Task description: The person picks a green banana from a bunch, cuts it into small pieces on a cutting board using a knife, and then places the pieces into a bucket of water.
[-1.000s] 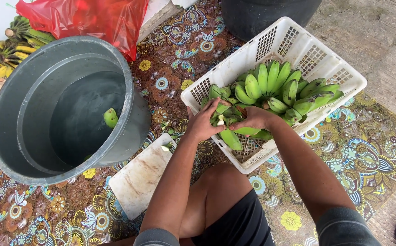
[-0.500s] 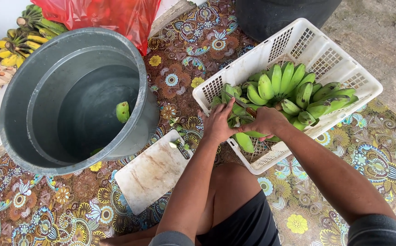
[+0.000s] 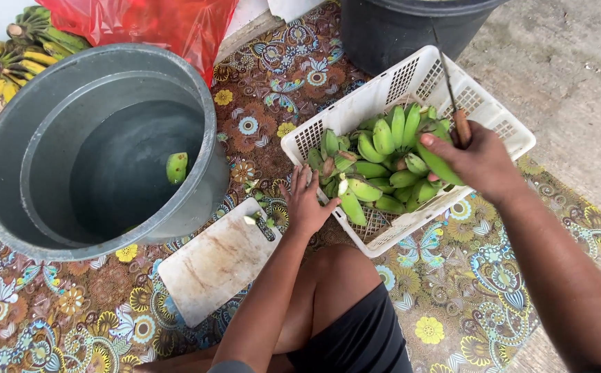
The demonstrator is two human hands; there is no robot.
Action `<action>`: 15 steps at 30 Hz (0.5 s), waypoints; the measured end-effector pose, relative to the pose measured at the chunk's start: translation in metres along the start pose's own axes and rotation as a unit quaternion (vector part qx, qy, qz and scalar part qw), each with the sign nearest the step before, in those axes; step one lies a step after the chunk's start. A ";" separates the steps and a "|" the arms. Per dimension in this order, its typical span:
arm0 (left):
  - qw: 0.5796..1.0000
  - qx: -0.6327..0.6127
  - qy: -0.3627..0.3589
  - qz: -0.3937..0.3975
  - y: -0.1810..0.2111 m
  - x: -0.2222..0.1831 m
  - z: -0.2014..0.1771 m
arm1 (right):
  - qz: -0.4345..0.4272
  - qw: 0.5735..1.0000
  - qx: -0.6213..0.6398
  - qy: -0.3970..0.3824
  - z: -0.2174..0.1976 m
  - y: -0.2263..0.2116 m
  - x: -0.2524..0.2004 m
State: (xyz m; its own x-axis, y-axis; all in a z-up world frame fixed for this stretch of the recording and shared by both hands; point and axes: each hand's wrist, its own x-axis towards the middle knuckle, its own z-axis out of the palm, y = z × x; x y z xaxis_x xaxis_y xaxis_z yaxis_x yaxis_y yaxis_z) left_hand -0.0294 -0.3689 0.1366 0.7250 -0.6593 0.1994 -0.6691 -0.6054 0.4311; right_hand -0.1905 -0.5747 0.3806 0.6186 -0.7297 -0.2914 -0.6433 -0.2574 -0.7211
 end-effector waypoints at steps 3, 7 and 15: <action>0.934 -0.318 -0.081 -0.142 0.013 -0.031 -0.062 | -0.099 0.987 0.125 0.016 0.064 -0.011 -0.037; 0.846 -0.507 -0.094 -0.135 0.004 -0.064 -0.112 | -0.080 0.988 0.128 -0.013 0.188 -0.007 -0.050; 0.601 -0.710 0.174 -0.323 -0.072 -0.144 -0.129 | -0.115 0.963 0.127 -0.210 0.330 -0.033 -0.114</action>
State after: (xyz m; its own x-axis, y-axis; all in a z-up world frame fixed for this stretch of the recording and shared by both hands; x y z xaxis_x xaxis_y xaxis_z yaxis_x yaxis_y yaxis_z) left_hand -0.0652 -0.1728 0.1904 0.9140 -0.2087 -0.3480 0.4058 0.4684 0.7848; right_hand -0.0910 -0.2736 0.2302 0.8935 -0.3373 -0.2965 -0.3701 -0.1788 -0.9116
